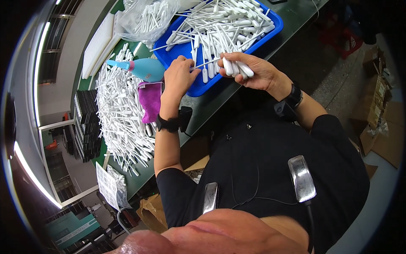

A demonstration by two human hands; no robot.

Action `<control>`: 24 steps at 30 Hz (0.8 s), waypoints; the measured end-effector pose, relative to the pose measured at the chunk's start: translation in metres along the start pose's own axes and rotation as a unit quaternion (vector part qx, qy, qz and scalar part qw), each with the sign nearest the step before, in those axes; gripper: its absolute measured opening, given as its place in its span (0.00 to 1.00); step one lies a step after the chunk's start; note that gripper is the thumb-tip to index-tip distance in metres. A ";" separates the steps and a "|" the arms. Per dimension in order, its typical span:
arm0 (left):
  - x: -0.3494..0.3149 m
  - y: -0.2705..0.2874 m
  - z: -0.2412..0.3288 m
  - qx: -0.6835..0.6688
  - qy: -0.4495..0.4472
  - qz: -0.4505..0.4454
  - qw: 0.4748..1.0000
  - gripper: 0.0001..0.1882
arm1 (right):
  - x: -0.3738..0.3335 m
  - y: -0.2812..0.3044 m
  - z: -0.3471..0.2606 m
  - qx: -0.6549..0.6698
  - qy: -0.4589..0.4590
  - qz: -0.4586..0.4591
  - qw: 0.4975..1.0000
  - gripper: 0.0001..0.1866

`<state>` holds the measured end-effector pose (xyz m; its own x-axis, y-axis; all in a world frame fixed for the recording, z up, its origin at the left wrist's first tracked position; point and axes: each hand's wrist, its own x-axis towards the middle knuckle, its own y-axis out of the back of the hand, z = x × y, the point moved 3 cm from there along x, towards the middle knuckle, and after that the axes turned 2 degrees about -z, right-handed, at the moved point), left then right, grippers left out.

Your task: The person picks up white plastic components from a blue tray by hand, gathers them into a bundle, and places the bundle into a clear plastic bag.

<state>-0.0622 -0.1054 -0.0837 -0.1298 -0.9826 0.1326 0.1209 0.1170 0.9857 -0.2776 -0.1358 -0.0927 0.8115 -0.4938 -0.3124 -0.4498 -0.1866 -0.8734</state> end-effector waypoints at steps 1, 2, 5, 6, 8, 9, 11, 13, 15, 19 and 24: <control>-0.002 -0.002 -0.001 0.027 -0.007 0.005 1.000 0.10 | 0.002 0.003 0.002 0.010 -0.003 -0.011 1.000 0.13; 0.002 0.001 0.002 0.053 -0.020 0.012 0.998 0.10 | 0.002 0.006 0.002 0.010 0.001 -0.011 1.000 0.13; 0.005 0.008 0.003 0.025 0.053 -0.031 0.998 0.11 | 0.002 0.010 0.003 0.029 0.020 -0.037 0.999 0.12; 0.005 0.011 0.003 0.010 0.091 -0.053 0.994 0.11 | 0.002 0.011 0.001 0.028 0.023 -0.036 0.999 0.12; 0.004 0.024 -0.001 -0.059 0.120 -0.039 0.990 0.11 | 0.003 0.014 0.000 0.020 0.027 -0.049 0.998 0.11; 0.002 0.030 -0.004 -0.131 0.150 -0.024 0.980 0.11 | 0.003 0.013 0.000 0.015 0.029 -0.055 0.998 0.11; 0.001 0.039 -0.003 -0.201 0.176 -0.010 0.964 0.12 | 0.003 0.008 -0.002 -0.006 0.046 -0.028 0.999 0.11; 0.001 0.042 0.001 -0.456 0.213 0.000 0.864 0.12 | 0.007 -0.001 -0.003 -0.049 0.073 0.024 0.996 0.11; 0.000 0.038 0.006 -0.571 0.225 0.004 0.790 0.12 | 0.015 -0.016 0.003 -0.060 0.086 0.017 0.994 0.11; 0.004 0.010 0.030 -0.635 0.131 0.082 0.757 0.11 | 0.029 -0.028 0.011 -0.101 0.112 -0.007 0.989 0.13; -0.001 0.027 0.027 -0.322 0.112 0.223 0.913 0.10 | 0.033 -0.025 0.013 -0.167 0.107 -0.012 0.980 0.14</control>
<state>-0.0851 -0.0970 -0.0541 0.2707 -0.8709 0.4103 0.6757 0.4754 0.5633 -0.2349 -0.1365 -0.0860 0.7423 -0.6462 -0.1772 -0.5582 -0.4501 -0.6970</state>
